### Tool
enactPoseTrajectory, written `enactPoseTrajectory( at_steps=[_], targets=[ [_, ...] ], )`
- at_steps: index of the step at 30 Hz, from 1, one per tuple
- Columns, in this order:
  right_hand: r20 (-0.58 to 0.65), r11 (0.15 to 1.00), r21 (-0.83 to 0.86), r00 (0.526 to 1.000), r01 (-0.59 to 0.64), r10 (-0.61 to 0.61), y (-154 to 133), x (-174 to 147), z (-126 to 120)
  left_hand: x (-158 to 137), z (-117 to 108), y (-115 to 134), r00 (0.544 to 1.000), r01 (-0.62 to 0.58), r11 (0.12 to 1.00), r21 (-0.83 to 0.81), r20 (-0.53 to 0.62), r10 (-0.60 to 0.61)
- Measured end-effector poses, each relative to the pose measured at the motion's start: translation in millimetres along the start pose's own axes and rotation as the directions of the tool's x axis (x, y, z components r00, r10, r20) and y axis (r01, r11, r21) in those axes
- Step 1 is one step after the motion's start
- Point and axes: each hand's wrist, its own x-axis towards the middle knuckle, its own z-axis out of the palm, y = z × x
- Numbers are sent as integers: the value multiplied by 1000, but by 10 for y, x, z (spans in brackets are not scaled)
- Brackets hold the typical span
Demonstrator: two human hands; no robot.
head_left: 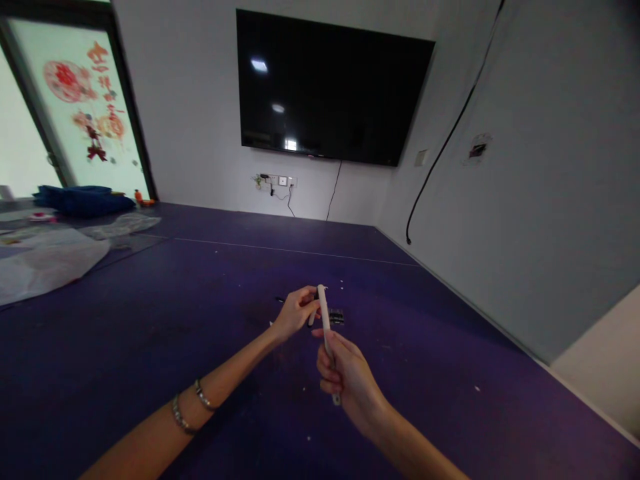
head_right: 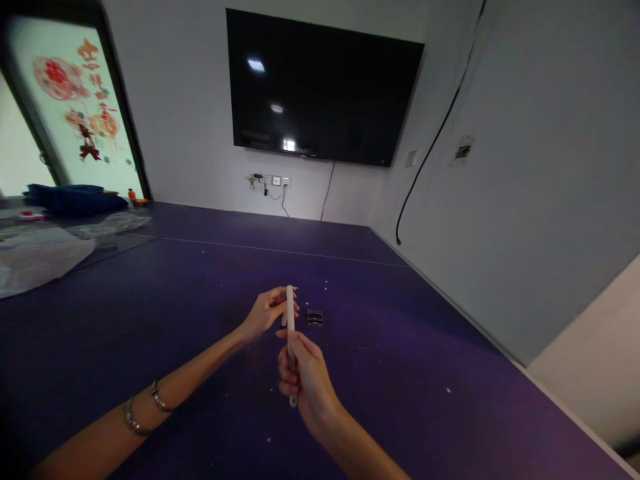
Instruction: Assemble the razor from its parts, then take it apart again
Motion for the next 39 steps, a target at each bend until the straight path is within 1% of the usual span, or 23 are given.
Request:
enactPoseTrajectory(
  at_steps=[2, 5, 9, 14, 18, 20, 24, 28, 33, 39],
  targets=[
    [14, 1000, 25, 1000, -6, 6, -1, -31, 34, -12, 11, -16, 1000, 4, 1000, 0, 11, -4],
    [31, 998, 49, 999, 36, -38, -51, -32, 74, -36, 37, -10, 1000, -8, 1000, 30, -1, 8],
    [5, 995, 88, 999, 37, -38, 3, -13, 76, -61, 61, 21, 999, 2, 998, 64, -37, 1],
    [6, 993, 120, 1000, 6, -6, 115, -51, 79, -61, 56, -9, 1000, 20, 1000, 21, 13, -20],
    [14, 989, 143, 999, 41, -43, 98, -30, 84, -71, 70, -16, 1000, -4, 998, 66, -3, 5],
    [17, 987, 156, 999, 39, -42, 105, -14, 84, -83, 76, -2, 1000, -4, 997, 81, -2, 4],
    [23, 984, 174, 999, 28, -32, 114, -7, 100, -97, 66, 4, 1000, 5, 998, 64, 20, -6],
    [40, 980, 195, 998, 37, -46, 97, -4, 130, -90, 60, -30, 1000, 4, 997, 82, -1, -4],
    [34, 978, 206, 999, 6, -13, 153, -15, 150, -86, 67, -32, 1000, 28, 999, 34, 10, -28],
    [48, 967, 253, 999, 12, -25, 161, -3, 164, -98, 70, -1, 999, 41, 999, 22, -15, -41]
  ],
)
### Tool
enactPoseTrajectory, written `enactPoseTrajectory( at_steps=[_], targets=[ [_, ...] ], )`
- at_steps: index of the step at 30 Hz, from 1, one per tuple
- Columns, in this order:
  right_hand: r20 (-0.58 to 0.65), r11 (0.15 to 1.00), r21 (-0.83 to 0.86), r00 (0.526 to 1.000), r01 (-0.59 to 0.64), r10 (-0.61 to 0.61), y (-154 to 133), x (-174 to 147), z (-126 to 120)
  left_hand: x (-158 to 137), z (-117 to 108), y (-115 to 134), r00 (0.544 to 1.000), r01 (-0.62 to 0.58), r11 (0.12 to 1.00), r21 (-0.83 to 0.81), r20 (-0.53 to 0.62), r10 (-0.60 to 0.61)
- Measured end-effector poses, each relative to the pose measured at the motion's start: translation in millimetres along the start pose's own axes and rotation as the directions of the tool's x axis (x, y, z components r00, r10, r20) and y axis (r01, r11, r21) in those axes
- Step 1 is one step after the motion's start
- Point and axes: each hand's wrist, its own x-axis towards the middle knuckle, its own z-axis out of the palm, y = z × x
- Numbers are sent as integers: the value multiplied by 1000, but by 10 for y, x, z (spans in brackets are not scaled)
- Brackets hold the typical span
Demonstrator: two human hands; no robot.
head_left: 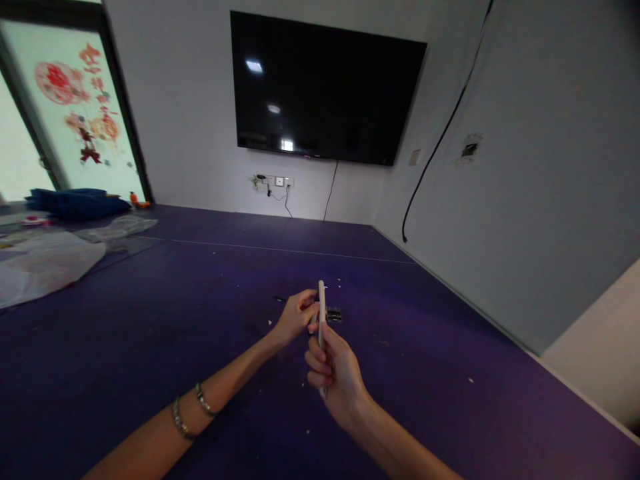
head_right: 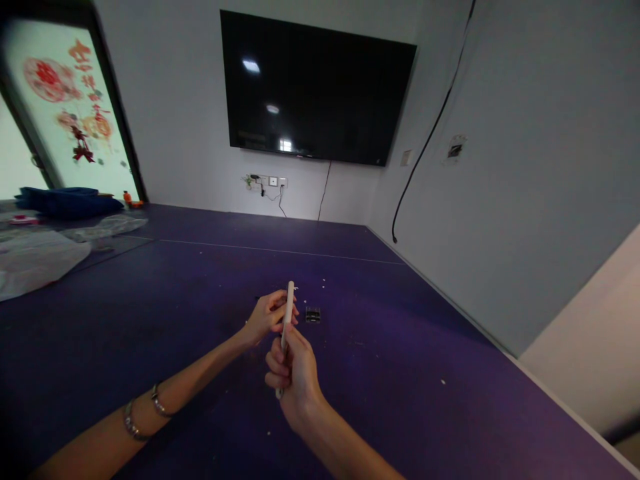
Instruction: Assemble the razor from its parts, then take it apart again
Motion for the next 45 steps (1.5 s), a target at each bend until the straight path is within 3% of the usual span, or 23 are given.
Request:
enactPoseTrajectory(
  at_steps=[19, 24, 30, 36, 41, 45],
  targets=[
    [-13, 1000, -10, 1000, 23, -23, 44, 13, -17, 6, 12, 22, 1000, 24, 999, -32, -1, -25],
    [-35, 999, -46, 999, -19, 18, 79, 9, -58, 19, 3, 10, 999, 35, 993, -109, 17, -34],
    [-41, 996, -55, 997, 64, -66, -38, 49, -54, 35, -4, -16, 999, -29, 1000, 9, -39, 29],
    [-50, 996, -76, 997, 49, -53, -7, 25, -73, 18, 13, -24, 999, 52, 998, -35, -1, -52],
    [-43, 998, -43, 997, 56, -58, -60, 54, -55, 14, 20, -10, 999, -39, 999, 8, -30, 40],
    [-52, 997, -56, 997, 46, -49, 7, 41, -81, 19, 9, -14, 999, 35, 998, -58, -3, -35]
  ],
)
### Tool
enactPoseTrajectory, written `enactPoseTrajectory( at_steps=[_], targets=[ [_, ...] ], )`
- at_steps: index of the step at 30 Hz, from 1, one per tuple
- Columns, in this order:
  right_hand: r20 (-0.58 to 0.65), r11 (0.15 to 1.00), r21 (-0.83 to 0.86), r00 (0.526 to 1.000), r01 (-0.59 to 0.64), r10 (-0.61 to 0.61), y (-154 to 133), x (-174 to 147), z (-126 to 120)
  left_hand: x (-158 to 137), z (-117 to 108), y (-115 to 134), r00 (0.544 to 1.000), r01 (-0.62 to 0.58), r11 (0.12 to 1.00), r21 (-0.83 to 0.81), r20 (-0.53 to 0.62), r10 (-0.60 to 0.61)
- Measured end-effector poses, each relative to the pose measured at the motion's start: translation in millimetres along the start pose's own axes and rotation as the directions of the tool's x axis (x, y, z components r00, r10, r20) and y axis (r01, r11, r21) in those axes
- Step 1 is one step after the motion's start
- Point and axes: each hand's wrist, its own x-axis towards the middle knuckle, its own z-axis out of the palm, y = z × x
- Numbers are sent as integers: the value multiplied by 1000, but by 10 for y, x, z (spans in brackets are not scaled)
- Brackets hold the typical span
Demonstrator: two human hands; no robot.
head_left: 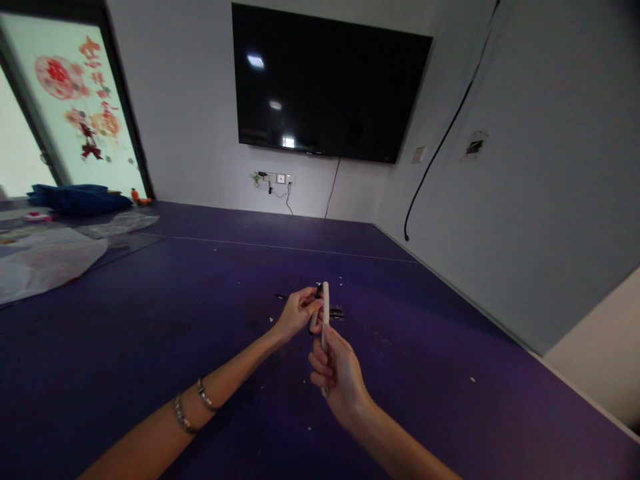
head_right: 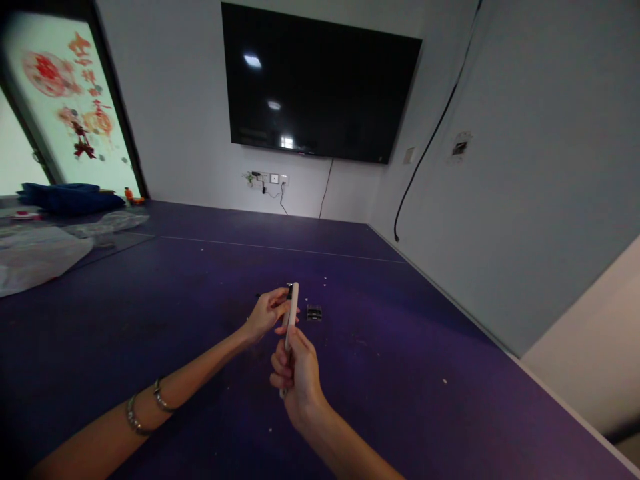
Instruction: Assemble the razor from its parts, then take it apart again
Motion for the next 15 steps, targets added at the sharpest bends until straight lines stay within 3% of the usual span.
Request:
enactPoseTrajectory(
  at_steps=[4, 8, 11, 15],
  targets=[
    [3, 999, -38, 1000, 15, -14, -9, -29, 21, 6, -26, -15, 1000, 2, 1000, -31, -20, -2],
    [43, 956, -176, 972, 235, -231, -262, 78, 52, 22, -54, -26, 1000, 26, 998, -65, 12, -25],
    [85, 815, -387, 897, 431, -434, -543, 256, 0, 43, -81, -30, 999, 34, 995, -93, 39, -31],
    [155, 547, -650, 796, 528, -585, -913, 498, -139, 80, -125, -46, 999, 17, 996, -86, 49, -13]
  ],
)
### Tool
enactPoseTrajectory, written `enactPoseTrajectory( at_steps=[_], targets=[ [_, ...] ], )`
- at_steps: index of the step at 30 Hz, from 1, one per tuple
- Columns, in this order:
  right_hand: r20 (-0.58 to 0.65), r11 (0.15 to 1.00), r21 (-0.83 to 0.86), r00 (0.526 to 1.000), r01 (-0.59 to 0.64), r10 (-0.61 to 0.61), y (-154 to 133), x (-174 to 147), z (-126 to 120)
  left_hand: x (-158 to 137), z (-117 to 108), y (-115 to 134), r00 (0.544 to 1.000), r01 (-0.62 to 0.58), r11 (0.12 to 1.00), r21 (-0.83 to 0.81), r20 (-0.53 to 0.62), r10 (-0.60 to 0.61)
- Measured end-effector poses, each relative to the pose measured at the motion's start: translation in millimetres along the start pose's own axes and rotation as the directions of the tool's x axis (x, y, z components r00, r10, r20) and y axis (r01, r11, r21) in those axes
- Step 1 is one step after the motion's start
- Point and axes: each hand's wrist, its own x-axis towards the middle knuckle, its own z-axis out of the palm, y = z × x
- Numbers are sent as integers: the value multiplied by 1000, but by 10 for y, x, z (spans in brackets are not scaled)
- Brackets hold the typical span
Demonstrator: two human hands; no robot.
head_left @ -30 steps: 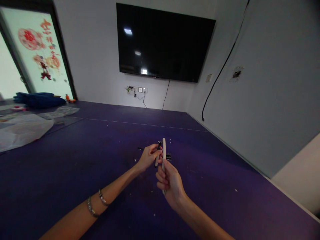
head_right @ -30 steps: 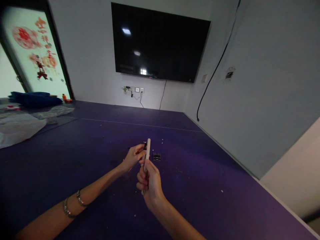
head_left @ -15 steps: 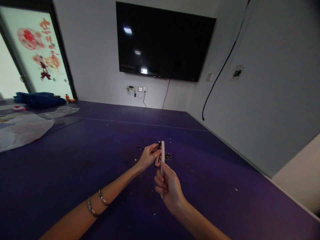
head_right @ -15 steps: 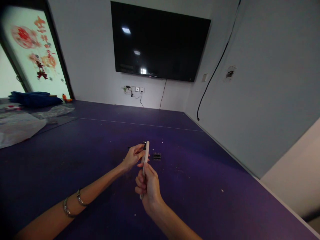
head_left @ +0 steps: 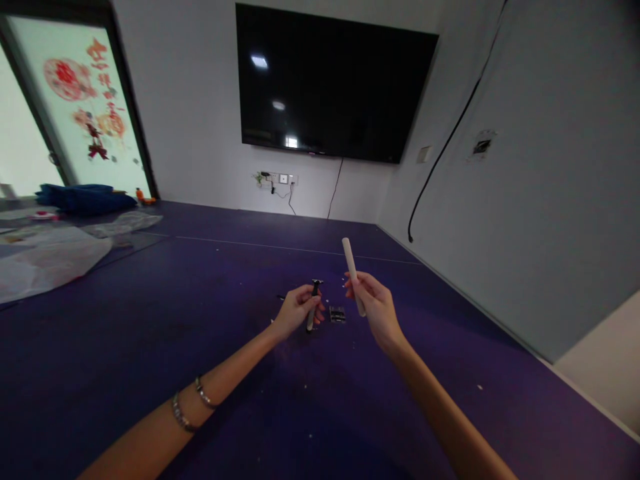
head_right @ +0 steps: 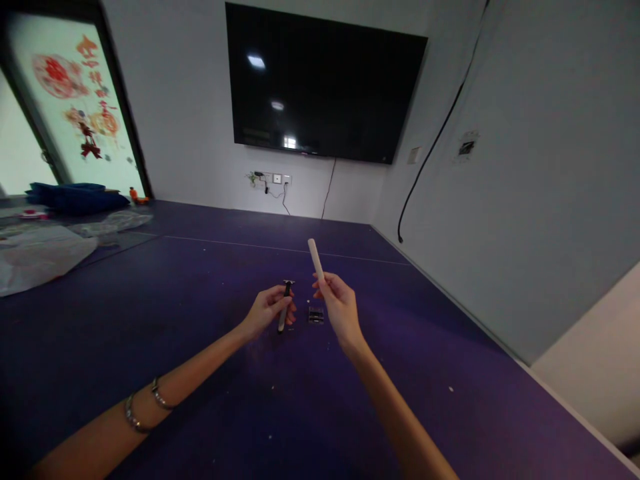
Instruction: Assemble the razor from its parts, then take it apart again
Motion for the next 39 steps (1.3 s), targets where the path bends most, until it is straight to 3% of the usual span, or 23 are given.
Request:
enactPoseTrajectory(
  at_steps=[4, 9, 13, 19, 28, 35, 39],
  targets=[
    [61, 970, -220, 994, 107, -96, -52, 209, -201, 32, -46, 5, 998, -50, 995, 90, 32, 48],
    [238, 895, -427, 971, 130, -27, -208, 224, -391, 25, -102, 101, 985, -171, 956, 238, 78, 157],
    [299, 830, -528, 954, 178, -15, -286, 200, -485, 9, -136, 185, 971, -238, 889, 391, 118, 208],
    [415, 780, -570, 910, 259, 1, -259, 159, -408, 5, -165, 221, 943, -333, 768, 548, 197, 269],
    [452, 779, -528, 888, 340, -81, -167, 115, -273, -6, -148, 246, 935, -353, 770, 532, 230, 270],
    [444, 789, -570, 894, 228, 63, -158, 196, -496, -10, -165, 216, 945, -322, 798, 510, 222, 239],
    [435, 795, -572, 896, 203, 84, -173, 198, -518, -7, -176, 188, 942, -333, 792, 511, 221, 253]
  ],
)
